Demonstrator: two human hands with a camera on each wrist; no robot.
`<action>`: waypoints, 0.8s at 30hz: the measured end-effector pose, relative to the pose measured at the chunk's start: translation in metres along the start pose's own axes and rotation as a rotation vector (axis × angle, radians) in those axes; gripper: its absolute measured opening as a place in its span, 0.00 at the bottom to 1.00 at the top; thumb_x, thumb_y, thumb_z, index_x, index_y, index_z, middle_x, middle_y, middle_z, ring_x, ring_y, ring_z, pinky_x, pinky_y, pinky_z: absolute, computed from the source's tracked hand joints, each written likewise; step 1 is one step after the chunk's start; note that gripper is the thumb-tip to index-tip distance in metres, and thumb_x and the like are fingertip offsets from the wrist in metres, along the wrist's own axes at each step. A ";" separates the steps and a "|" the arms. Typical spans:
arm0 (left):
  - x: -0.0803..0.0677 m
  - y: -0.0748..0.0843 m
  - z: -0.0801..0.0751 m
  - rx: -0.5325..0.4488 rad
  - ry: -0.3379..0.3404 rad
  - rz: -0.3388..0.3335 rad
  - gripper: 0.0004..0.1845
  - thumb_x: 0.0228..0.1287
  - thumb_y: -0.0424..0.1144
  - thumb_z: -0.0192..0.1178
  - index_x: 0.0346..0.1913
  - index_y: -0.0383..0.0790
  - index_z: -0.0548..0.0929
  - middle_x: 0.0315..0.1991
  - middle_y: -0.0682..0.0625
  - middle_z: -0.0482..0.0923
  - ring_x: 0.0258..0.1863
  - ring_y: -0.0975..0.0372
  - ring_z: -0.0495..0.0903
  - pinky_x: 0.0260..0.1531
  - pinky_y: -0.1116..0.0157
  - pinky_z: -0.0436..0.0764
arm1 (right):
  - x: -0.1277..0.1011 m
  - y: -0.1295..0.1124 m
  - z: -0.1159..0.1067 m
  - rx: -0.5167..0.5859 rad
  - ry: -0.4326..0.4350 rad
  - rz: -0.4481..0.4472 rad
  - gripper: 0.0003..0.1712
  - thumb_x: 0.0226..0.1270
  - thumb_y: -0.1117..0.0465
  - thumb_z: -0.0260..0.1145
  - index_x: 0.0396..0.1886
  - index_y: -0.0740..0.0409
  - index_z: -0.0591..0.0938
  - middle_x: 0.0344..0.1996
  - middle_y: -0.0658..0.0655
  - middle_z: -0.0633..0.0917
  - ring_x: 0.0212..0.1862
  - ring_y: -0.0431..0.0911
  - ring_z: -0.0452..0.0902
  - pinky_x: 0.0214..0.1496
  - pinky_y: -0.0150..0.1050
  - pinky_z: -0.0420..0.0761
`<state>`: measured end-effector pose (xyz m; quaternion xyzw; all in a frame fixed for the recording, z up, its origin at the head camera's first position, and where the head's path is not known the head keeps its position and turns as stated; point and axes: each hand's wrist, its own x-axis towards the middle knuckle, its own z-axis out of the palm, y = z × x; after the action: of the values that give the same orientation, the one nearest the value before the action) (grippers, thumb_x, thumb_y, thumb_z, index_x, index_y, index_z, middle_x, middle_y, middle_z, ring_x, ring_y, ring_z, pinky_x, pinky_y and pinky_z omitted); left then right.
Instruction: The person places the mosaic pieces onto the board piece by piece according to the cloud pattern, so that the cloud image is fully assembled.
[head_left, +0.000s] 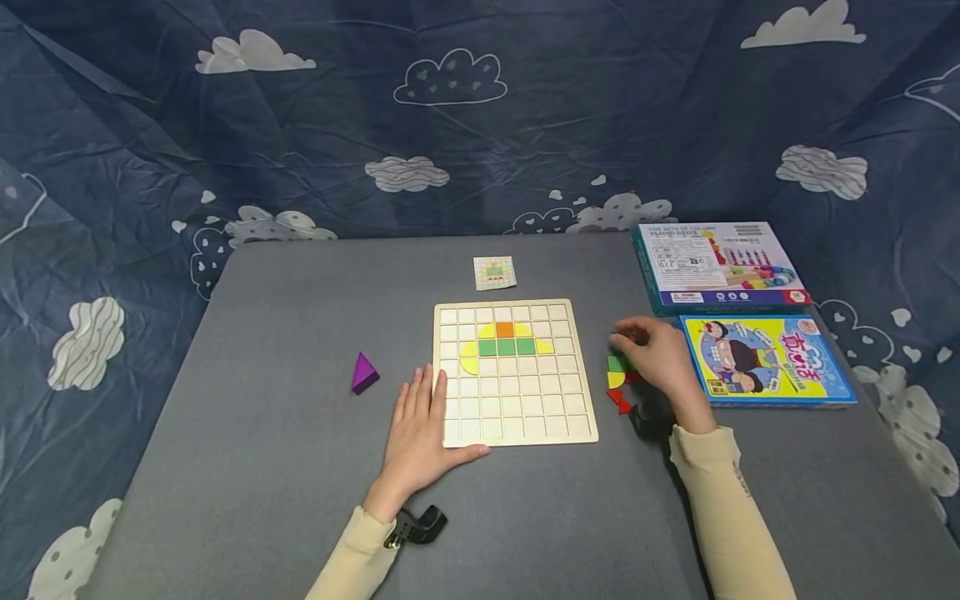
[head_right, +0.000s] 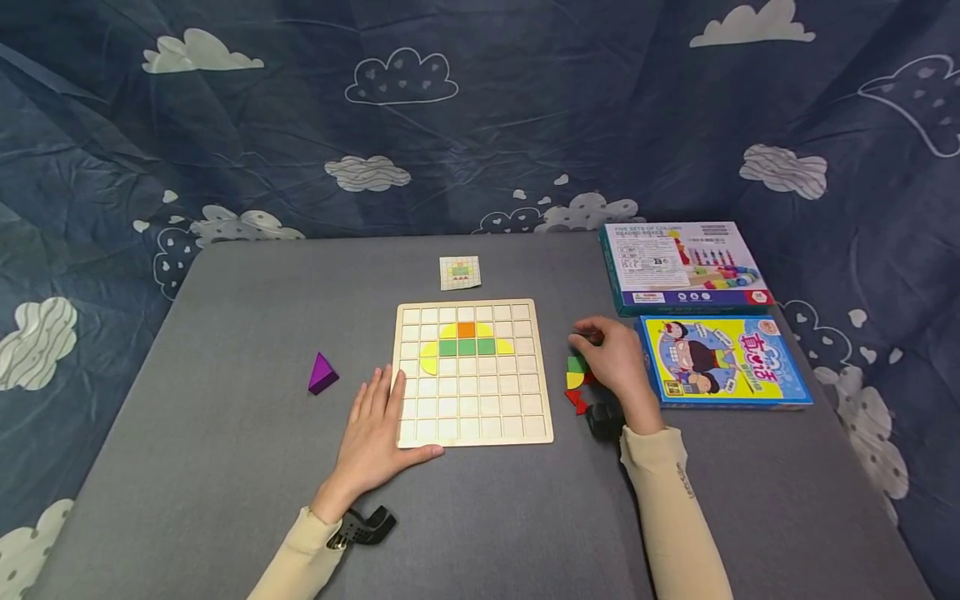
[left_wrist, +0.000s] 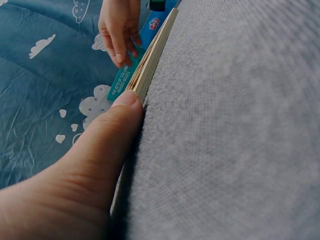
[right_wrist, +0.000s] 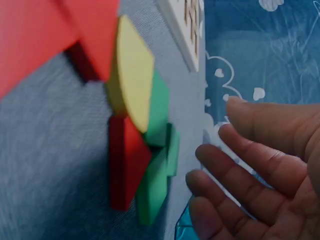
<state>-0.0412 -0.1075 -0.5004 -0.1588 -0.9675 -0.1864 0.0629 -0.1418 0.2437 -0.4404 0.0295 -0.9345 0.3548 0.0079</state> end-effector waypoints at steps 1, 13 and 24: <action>0.000 0.000 0.000 -0.001 0.002 0.001 0.66 0.43 0.77 0.57 0.73 0.30 0.50 0.73 0.34 0.44 0.72 0.48 0.40 0.68 0.51 0.41 | 0.000 0.001 0.000 -0.007 0.008 0.000 0.15 0.66 0.61 0.64 0.47 0.68 0.81 0.41 0.67 0.82 0.39 0.57 0.74 0.41 0.50 0.74; 0.001 -0.001 0.000 0.003 0.000 0.003 0.66 0.43 0.77 0.58 0.73 0.30 0.50 0.73 0.34 0.44 0.72 0.47 0.40 0.68 0.52 0.40 | 0.000 0.009 -0.001 -0.053 -0.045 0.059 0.16 0.63 0.65 0.65 0.47 0.72 0.81 0.41 0.69 0.76 0.42 0.59 0.66 0.44 0.53 0.68; 0.000 0.001 -0.001 0.001 -0.004 0.001 0.66 0.43 0.76 0.58 0.73 0.30 0.50 0.73 0.34 0.44 0.72 0.47 0.40 0.68 0.51 0.41 | 0.003 0.010 0.000 -0.088 -0.051 0.075 0.16 0.61 0.64 0.67 0.44 0.73 0.81 0.43 0.71 0.75 0.46 0.62 0.64 0.50 0.59 0.64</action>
<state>-0.0414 -0.1073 -0.4989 -0.1594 -0.9677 -0.1857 0.0609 -0.1455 0.2505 -0.4469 0.0030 -0.9495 0.3124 -0.0280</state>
